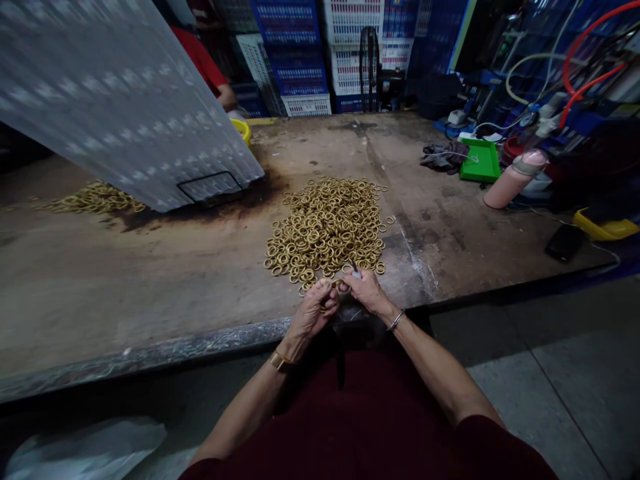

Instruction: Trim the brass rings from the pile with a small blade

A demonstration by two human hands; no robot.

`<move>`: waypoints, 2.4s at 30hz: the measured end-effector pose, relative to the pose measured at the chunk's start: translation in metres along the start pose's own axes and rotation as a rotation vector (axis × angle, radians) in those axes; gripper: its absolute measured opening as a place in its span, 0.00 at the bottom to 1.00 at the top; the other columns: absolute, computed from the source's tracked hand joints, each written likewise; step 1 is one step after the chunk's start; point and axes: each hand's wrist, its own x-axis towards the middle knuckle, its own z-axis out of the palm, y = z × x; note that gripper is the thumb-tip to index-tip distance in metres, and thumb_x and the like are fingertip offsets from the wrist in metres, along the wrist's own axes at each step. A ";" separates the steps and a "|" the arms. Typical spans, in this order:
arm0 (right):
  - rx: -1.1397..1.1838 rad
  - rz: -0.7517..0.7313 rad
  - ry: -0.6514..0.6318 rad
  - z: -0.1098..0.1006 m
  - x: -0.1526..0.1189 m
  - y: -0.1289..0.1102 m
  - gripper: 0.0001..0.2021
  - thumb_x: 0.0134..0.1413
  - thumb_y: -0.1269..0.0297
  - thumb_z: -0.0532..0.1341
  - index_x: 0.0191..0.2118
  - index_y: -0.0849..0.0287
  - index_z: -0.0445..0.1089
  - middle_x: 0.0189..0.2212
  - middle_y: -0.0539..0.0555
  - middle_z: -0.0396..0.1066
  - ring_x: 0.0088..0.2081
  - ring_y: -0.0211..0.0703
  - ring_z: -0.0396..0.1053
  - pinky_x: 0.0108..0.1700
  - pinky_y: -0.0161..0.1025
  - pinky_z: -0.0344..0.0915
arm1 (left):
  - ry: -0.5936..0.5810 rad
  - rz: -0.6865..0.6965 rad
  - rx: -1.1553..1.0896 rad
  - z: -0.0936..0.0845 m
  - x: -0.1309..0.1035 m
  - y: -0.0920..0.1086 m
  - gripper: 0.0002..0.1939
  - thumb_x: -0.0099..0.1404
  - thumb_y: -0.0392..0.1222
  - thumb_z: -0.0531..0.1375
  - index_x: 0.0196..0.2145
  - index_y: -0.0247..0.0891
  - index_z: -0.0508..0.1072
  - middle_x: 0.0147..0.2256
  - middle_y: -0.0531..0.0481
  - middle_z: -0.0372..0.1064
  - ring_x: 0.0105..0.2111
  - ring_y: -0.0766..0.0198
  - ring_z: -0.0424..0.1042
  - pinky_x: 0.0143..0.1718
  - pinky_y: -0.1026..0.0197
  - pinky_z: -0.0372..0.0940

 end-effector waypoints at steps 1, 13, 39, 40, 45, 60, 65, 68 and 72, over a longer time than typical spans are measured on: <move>-0.098 -0.046 0.047 -0.001 0.000 0.002 0.10 0.45 0.57 0.57 0.27 0.59 0.63 0.18 0.45 0.62 0.18 0.30 0.53 0.21 0.30 0.50 | 0.007 0.005 -0.012 0.000 0.000 0.000 0.19 0.50 0.47 0.67 0.28 0.36 0.61 0.22 0.58 0.61 0.15 0.79 0.52 0.14 0.74 0.45; -1.045 -0.315 -0.076 0.000 -0.016 -0.003 0.09 0.50 0.70 0.52 0.34 0.57 0.69 0.25 0.52 0.71 0.26 0.38 0.63 0.29 0.33 0.50 | 0.061 0.114 0.094 0.000 -0.001 -0.004 0.20 0.49 0.50 0.67 0.29 0.36 0.63 0.21 0.58 0.62 0.15 0.77 0.54 0.15 0.73 0.47; -0.037 0.216 -0.191 0.016 -0.010 -0.008 0.22 0.35 0.44 0.64 0.27 0.59 0.63 0.15 0.45 0.59 0.14 0.28 0.48 0.16 0.29 0.42 | 0.002 -0.026 -0.045 -0.006 -0.013 0.000 0.22 0.46 0.56 0.66 0.24 0.35 0.64 0.20 0.56 0.62 0.15 0.77 0.55 0.15 0.70 0.44; -0.066 0.232 -0.209 0.017 -0.010 -0.005 0.22 0.36 0.44 0.64 0.24 0.59 0.62 0.14 0.44 0.57 0.13 0.27 0.47 0.16 0.29 0.41 | 0.014 -0.033 -0.042 -0.007 -0.013 0.000 0.23 0.45 0.56 0.67 0.23 0.35 0.62 0.20 0.56 0.62 0.15 0.77 0.55 0.15 0.70 0.44; -0.142 0.154 -0.058 0.018 -0.004 0.007 0.18 0.35 0.49 0.63 0.26 0.58 0.62 0.14 0.43 0.58 0.14 0.30 0.49 0.16 0.30 0.44 | 0.069 -0.041 0.008 -0.010 -0.009 -0.001 0.22 0.43 0.52 0.68 0.22 0.36 0.60 0.21 0.54 0.64 0.16 0.75 0.59 0.16 0.70 0.49; -0.414 -0.218 -0.038 0.002 -0.003 -0.007 0.08 0.41 0.60 0.58 0.21 0.58 0.62 0.17 0.44 0.56 0.22 0.32 0.53 0.25 0.32 0.51 | 0.027 -0.062 0.056 -0.006 -0.010 -0.005 0.21 0.48 0.53 0.67 0.29 0.37 0.63 0.20 0.59 0.60 0.15 0.76 0.57 0.14 0.73 0.50; -0.018 0.103 -0.081 0.007 -0.009 -0.003 0.16 0.41 0.49 0.60 0.28 0.56 0.58 0.15 0.40 0.54 0.15 0.28 0.47 0.18 0.30 0.45 | 0.156 0.159 0.264 -0.004 -0.009 -0.012 0.18 0.52 0.53 0.65 0.31 0.36 0.68 0.20 0.57 0.63 0.16 0.75 0.60 0.16 0.72 0.56; 0.197 0.264 -0.180 0.009 -0.012 -0.001 0.21 0.40 0.45 0.62 0.30 0.56 0.56 0.15 0.38 0.54 0.12 0.26 0.44 0.15 0.28 0.42 | 0.202 0.192 0.359 -0.002 -0.009 -0.012 0.17 0.53 0.52 0.64 0.32 0.35 0.70 0.23 0.54 0.68 0.18 0.74 0.61 0.16 0.72 0.57; 0.256 0.265 -0.174 0.008 -0.011 0.003 0.22 0.38 0.45 0.63 0.28 0.57 0.56 0.16 0.39 0.57 0.12 0.24 0.46 0.14 0.26 0.43 | 0.155 0.142 0.372 -0.002 -0.010 -0.010 0.17 0.54 0.53 0.63 0.33 0.35 0.70 0.26 0.52 0.70 0.18 0.74 0.61 0.16 0.71 0.57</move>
